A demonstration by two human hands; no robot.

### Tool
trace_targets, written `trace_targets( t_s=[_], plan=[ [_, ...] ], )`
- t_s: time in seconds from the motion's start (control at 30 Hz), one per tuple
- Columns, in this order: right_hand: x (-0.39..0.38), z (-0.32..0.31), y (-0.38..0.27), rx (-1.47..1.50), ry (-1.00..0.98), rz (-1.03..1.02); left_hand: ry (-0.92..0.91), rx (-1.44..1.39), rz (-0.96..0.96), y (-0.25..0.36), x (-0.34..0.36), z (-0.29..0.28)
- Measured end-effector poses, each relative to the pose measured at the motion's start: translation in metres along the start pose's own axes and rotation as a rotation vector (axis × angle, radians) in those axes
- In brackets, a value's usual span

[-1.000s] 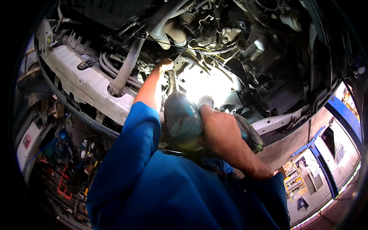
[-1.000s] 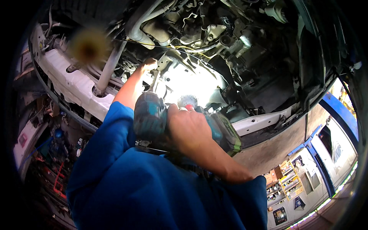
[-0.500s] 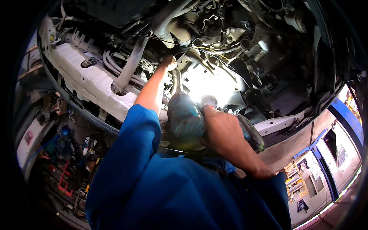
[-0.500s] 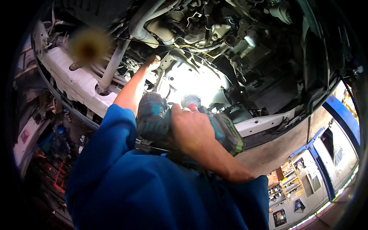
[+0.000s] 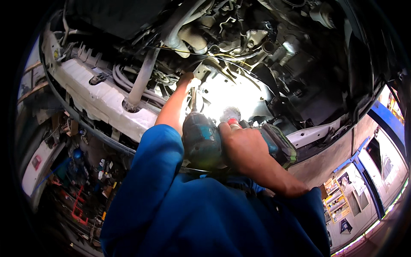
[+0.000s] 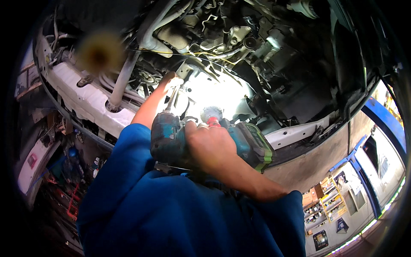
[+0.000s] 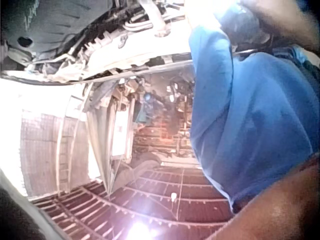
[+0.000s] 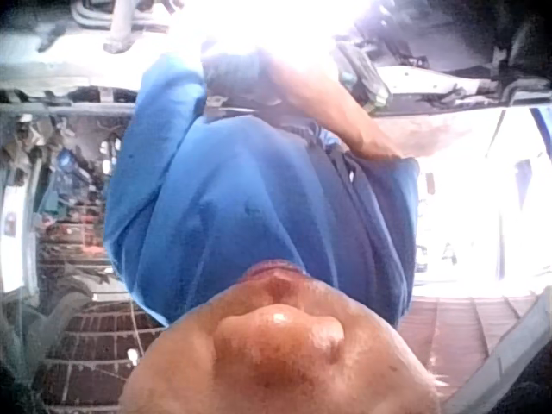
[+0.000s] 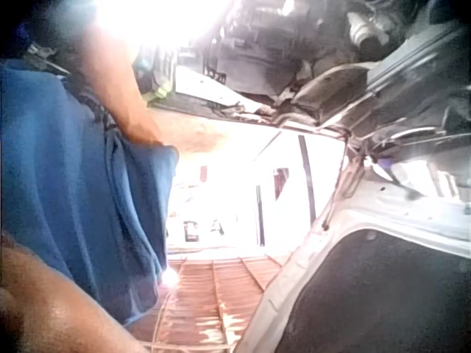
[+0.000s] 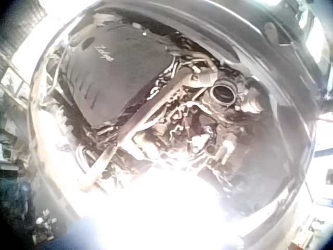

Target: The person works in the engine compartment of a vehicle, first assembling an impact driver with a long extension and socket, then using it to loosen fasteners near the manifold while using a handheld work light for visibility.

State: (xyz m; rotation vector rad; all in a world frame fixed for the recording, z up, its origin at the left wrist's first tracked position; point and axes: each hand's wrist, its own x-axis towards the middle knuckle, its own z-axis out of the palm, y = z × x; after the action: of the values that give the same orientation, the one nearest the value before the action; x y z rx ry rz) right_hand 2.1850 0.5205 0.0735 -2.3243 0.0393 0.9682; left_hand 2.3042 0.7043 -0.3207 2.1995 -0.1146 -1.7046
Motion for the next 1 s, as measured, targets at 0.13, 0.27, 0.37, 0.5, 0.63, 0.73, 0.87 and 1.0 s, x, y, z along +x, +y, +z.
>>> trace_targets(
  t_s=[0.13, 0.27, 0.37, 0.5, 0.63, 0.73, 0.87, 1.0],
  plan=[
    [-0.003, -0.005, 0.003, -0.008, -0.047, -0.005, -0.001, 0.051, 0.046, -0.009, 0.021, 0.004],
    [-0.012, -0.011, 0.005, 0.005, -0.009, -0.058, 0.06, -0.077, 0.0, -0.015, 0.002, 0.0],
    [-0.032, -0.014, 0.003, -0.017, 0.05, -0.067, 0.036, -0.4, 0.045, -0.017, -0.006, 0.002],
    [-0.058, -0.012, -0.007, -0.086, 0.064, -0.066, 0.137, -0.297, -0.243, 0.056, -0.04, 0.003],
    [-0.101, 0.0, -0.017, -0.111, 0.194, -0.069, 0.192, -0.202, -0.117, 0.084, -0.053, 0.003],
    [-0.134, 0.013, -0.021, -0.07, 0.318, -0.051, 0.147, -0.694, -0.121, 0.11, -0.096, 0.005],
    [-0.191, 0.025, -0.029, 0.102, 0.501, 0.03, 0.058, -1.069, 0.079, 0.153, -0.15, 0.0],
    [-0.234, 0.053, -0.007, 0.468, 0.683, -0.11, -0.293, -1.303, 0.227, 0.146, -0.226, -0.04]
  ],
)
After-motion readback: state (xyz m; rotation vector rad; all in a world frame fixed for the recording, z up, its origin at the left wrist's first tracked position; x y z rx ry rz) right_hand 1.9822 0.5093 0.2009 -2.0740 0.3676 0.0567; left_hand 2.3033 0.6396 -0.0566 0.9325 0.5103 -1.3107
